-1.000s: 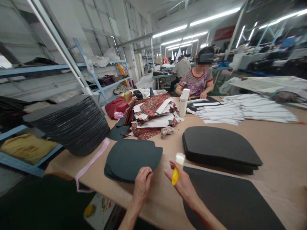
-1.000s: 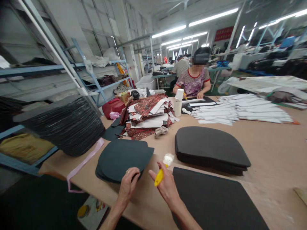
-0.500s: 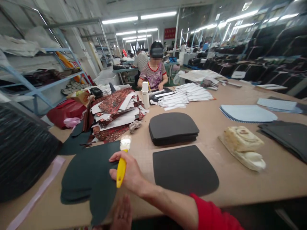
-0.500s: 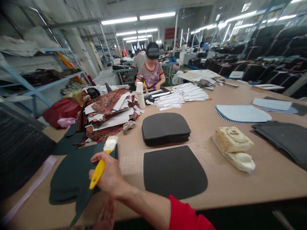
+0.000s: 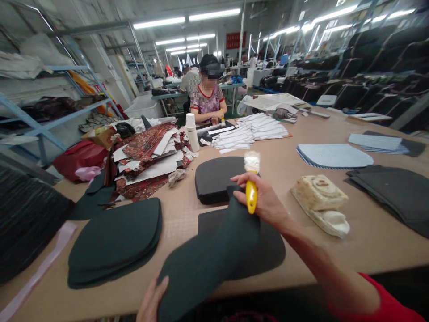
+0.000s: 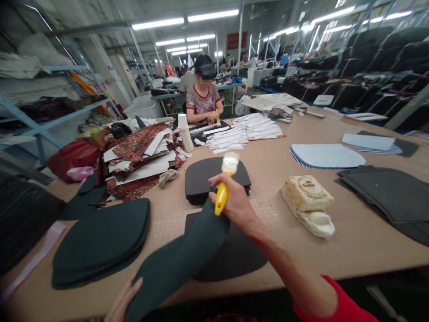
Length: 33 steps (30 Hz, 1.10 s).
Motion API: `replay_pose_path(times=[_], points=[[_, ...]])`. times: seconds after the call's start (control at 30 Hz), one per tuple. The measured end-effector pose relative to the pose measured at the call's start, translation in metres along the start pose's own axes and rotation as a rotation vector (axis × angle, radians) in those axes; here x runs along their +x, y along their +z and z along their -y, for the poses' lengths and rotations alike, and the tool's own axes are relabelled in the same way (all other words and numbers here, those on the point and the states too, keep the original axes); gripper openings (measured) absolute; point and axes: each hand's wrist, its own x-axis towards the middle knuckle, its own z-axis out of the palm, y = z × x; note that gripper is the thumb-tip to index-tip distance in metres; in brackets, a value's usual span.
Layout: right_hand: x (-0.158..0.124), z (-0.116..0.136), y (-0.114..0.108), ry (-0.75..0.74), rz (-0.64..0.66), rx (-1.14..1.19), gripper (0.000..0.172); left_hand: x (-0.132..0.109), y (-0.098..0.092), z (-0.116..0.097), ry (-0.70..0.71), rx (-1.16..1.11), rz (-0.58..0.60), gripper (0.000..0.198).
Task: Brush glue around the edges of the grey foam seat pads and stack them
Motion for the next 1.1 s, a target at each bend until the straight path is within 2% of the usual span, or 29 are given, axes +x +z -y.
replay_pose_path(times=[0.1,0.17,0.27,0.37,0.47,0.57,0.77,0.93,1.03,1.1], points=[[-0.006,-0.038,-0.042,0.0,-0.104,-0.094,0.02,0.007,0.032,-0.033,-0.033,-0.145,-0.049,0.062],[-0.022,-0.068,-0.06,0.035,-0.146,-0.134,0.022,0.015,0.051,-0.031,-0.008,-0.168,-0.032,0.069],[-0.057,-0.123,-0.07,0.114,-0.168,-0.237,0.025,0.029,0.08,0.007,0.046,0.016,0.078,0.062],[-0.09,-0.178,-0.061,0.234,-0.137,-0.413,0.024,0.04,0.106,0.049,0.104,0.202,0.128,0.05],[-0.111,-0.213,-0.052,0.316,-0.097,-0.493,0.023,0.049,0.12,0.068,0.114,0.259,0.139,0.042],[-0.12,-0.227,-0.052,0.346,-0.088,-0.498,0.024,0.055,0.123,0.074,0.131,0.31,0.14,0.037],[-0.127,-0.239,-0.064,0.376,-0.088,-0.519,0.025,0.061,0.124,0.085,0.161,0.375,0.111,0.034],[-0.13,-0.247,-0.062,0.383,-0.078,-0.531,0.025,0.067,0.127,0.091,0.191,0.446,0.08,0.033],[-0.129,-0.241,-0.064,0.371,-0.056,-0.551,0.028,0.066,0.126,0.088,0.231,0.508,0.05,0.045],[-0.127,-0.225,-0.073,0.335,-0.063,-0.593,0.035,0.062,0.122,0.081,0.282,0.548,-0.008,0.06]])
